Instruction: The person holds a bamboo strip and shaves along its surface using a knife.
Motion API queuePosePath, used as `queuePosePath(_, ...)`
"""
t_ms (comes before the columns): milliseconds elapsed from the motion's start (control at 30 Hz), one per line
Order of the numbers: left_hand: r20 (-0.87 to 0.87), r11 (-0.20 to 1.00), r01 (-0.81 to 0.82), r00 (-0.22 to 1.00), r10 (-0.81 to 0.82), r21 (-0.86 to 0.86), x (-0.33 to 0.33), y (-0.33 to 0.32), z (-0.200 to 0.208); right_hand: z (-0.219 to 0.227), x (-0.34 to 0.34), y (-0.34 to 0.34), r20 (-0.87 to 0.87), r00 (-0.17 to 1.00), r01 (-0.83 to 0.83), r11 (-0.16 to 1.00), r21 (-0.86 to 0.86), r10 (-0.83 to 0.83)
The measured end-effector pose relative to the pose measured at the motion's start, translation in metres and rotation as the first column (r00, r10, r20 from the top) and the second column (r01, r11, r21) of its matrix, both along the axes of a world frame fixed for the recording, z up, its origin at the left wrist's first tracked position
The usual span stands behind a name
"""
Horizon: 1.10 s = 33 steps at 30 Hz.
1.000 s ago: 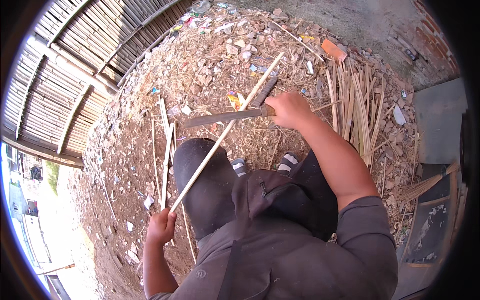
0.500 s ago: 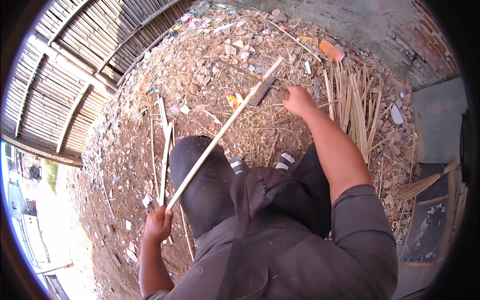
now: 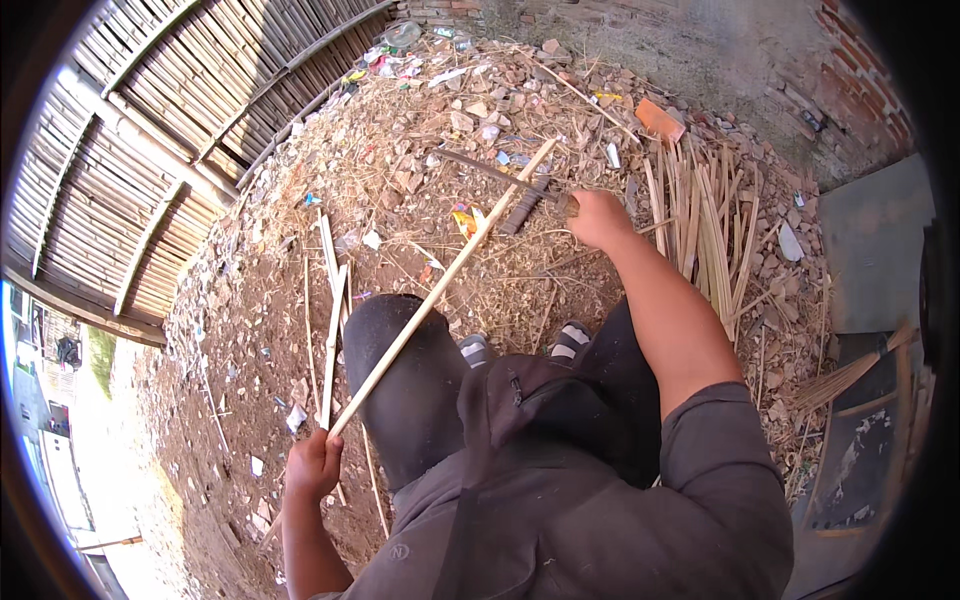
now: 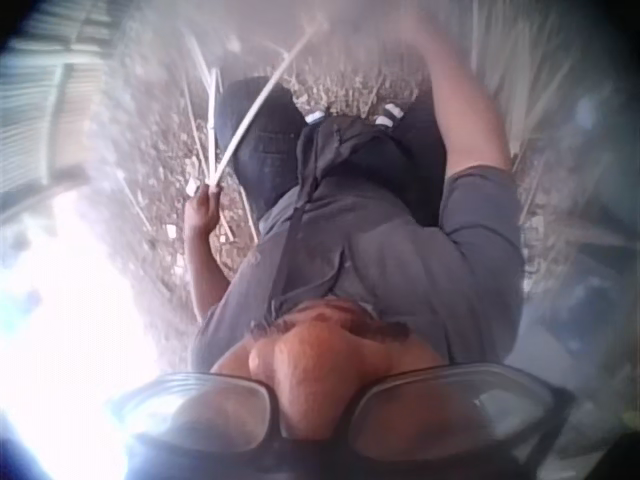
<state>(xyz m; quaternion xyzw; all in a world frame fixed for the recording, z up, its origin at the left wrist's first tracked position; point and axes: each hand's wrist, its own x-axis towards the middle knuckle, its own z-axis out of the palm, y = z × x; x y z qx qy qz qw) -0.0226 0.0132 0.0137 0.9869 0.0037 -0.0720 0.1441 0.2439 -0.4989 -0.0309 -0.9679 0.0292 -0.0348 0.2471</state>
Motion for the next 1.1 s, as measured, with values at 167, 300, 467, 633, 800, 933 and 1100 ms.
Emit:
queuePosePath(167,0.010,0.996,0.036,0.999,-0.035,-0.081,-0.008,0.006,-0.007,0.028,-0.011,0.025,0.123,0.983,-0.131,0.989,-0.066,0.139)
queuePosePath(300,0.028,0.994,0.040,0.999,-0.037,-0.103,-0.016,0.017,-0.013,0.004,-0.005,0.006,0.095,0.984,-0.143,0.984,-0.102,0.153)
queuePosePath(467,0.026,0.998,0.038,0.999,-0.037,-0.049,-0.001,0.010,0.009,0.009,0.000,-0.008,0.025,0.998,0.061,0.995,0.072,-0.063)
queuePosePath(633,0.013,0.995,0.027,1.000,-0.026,-0.100,-0.020,0.019,-0.008,0.031,-0.014,0.009,0.102,0.995,-0.023,0.997,0.069,0.016)
queuePosePath(800,0.117,0.993,0.020,0.993,-0.006,-0.119,-0.017,0.001,-0.011,0.037,-0.011,0.015,0.078,0.995,-0.060,0.998,0.017,0.058)
queuePosePath(933,0.302,0.989,0.097,0.951,-0.060,-0.108,-0.013,-0.008,-0.014,0.041,-0.006,0.019,0.049,0.995,-0.087,0.993,0.084,0.083)
queuePosePath(1100,0.312,0.980,0.037,0.950,0.026,-0.194,-0.009,-0.009,-0.020,0.049,-0.006,0.032,0.094,0.973,-0.224,0.964,0.146,0.212)
